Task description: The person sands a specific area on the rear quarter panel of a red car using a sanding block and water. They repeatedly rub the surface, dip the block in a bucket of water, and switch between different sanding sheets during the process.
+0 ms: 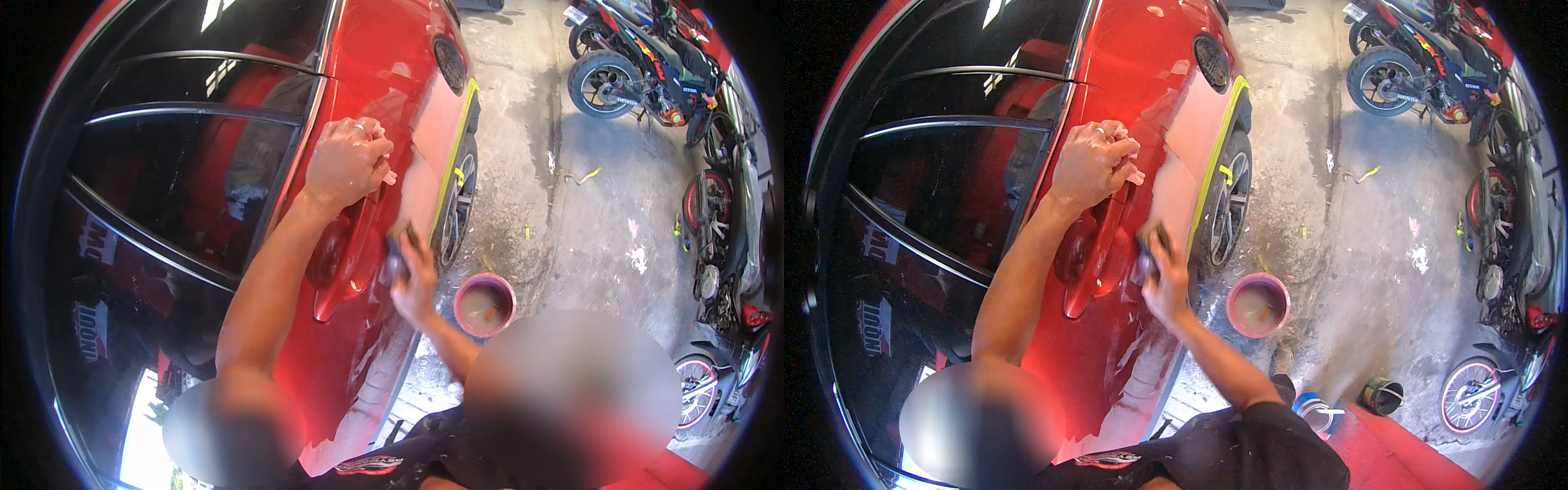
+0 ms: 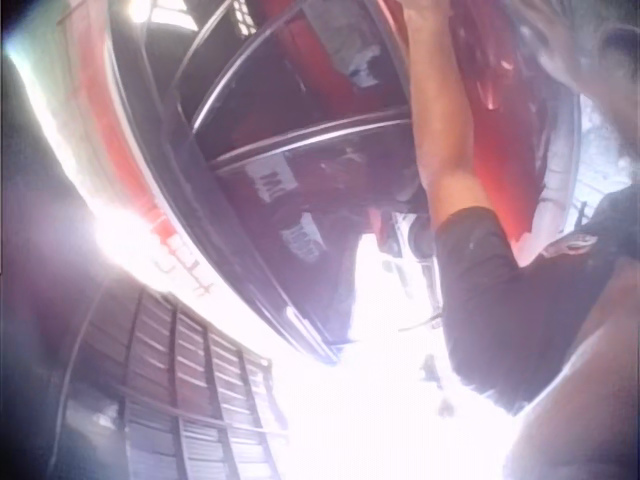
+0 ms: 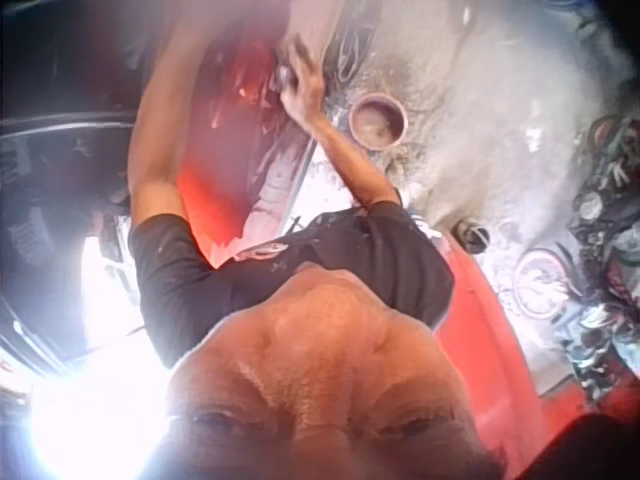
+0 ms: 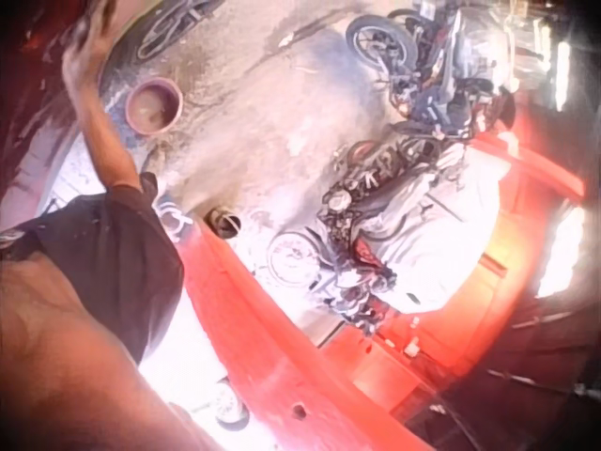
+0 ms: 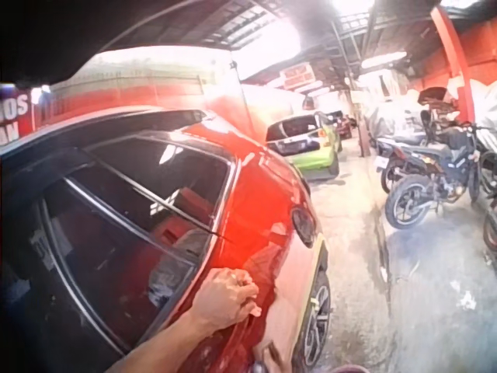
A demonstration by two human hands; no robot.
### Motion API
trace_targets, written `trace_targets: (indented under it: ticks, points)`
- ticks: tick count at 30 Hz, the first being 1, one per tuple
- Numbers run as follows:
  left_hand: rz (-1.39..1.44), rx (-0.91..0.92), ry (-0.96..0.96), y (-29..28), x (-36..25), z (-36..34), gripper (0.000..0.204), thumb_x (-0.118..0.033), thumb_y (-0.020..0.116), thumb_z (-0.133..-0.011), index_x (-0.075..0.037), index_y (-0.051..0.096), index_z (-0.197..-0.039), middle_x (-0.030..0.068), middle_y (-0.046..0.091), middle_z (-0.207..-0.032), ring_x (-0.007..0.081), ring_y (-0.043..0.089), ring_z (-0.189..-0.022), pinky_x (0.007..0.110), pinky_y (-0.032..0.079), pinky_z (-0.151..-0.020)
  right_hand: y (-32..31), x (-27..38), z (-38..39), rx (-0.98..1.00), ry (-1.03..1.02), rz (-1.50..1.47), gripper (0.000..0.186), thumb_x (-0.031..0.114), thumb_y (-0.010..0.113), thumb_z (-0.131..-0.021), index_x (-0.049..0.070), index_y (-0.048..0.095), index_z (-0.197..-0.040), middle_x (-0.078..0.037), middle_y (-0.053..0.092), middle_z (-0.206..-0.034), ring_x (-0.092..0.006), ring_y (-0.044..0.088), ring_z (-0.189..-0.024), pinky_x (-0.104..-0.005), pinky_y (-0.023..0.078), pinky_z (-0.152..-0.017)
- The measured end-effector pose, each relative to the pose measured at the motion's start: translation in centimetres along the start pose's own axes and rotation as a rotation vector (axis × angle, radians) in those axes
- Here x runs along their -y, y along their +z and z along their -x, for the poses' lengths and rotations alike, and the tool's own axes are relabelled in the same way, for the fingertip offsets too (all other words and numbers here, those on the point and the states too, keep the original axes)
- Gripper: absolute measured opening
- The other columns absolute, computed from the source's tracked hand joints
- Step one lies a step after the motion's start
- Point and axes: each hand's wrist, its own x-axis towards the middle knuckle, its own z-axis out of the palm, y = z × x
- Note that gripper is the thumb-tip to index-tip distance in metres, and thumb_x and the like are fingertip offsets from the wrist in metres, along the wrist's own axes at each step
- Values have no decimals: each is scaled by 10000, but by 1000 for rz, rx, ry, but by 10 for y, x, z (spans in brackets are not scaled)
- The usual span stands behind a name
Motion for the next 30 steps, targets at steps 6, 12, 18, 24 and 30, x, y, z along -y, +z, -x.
trace_targets:
  ticks: [6,12,18,24,30]
  points:
    - [-8,-30,12,-5,1,4,135,-255,729,-812,-145,694,-883,50,636,-989,290,641,-929,452,474,-840,14,2,-71,-12,236,29,487,29,681,-918,32,619,-1400,-260,560,-1417,-418,540,-1331,-450,442,-1121]
    - [3,-25,0,-2,-1,-1,157,-260,733,-810,-128,700,-888,58,644,-1004,298,647,-947,456,479,-863,20,-2,-55,-84,212,139,489,46,667,-934,59,613,-1419,-253,583,-1360,-404,547,-1307,-440,437,-1115]
    - [14,-20,-39,2,0,1,143,-241,718,-805,-137,754,-898,55,690,-1090,274,655,-1031,449,482,-945,15,0,-19,-79,114,183,442,65,663,-950,57,638,-1392,-247,560,-1322,-403,577,-1215,-453,469,-1055]
    - [-17,-12,-5,0,-1,1,163,-256,738,-801,-131,716,-904,66,663,-1056,299,657,-987,457,483,-893,19,-24,-91,-38,233,110,507,42,699,-921,66,617,-1422,-235,548,-1367,-391,538,-1324,-425,436,-1130]
    - [-1,-45,-12,2,-1,1,166,-261,734,-803,-127,715,-900,73,664,-1061,299,658,-996,456,482,-903,16,-17,-59,-38,208,158,523,51,717,-907,76,621,-1420,-240,560,-1356,-396,549,-1299,-429,442,-1116]
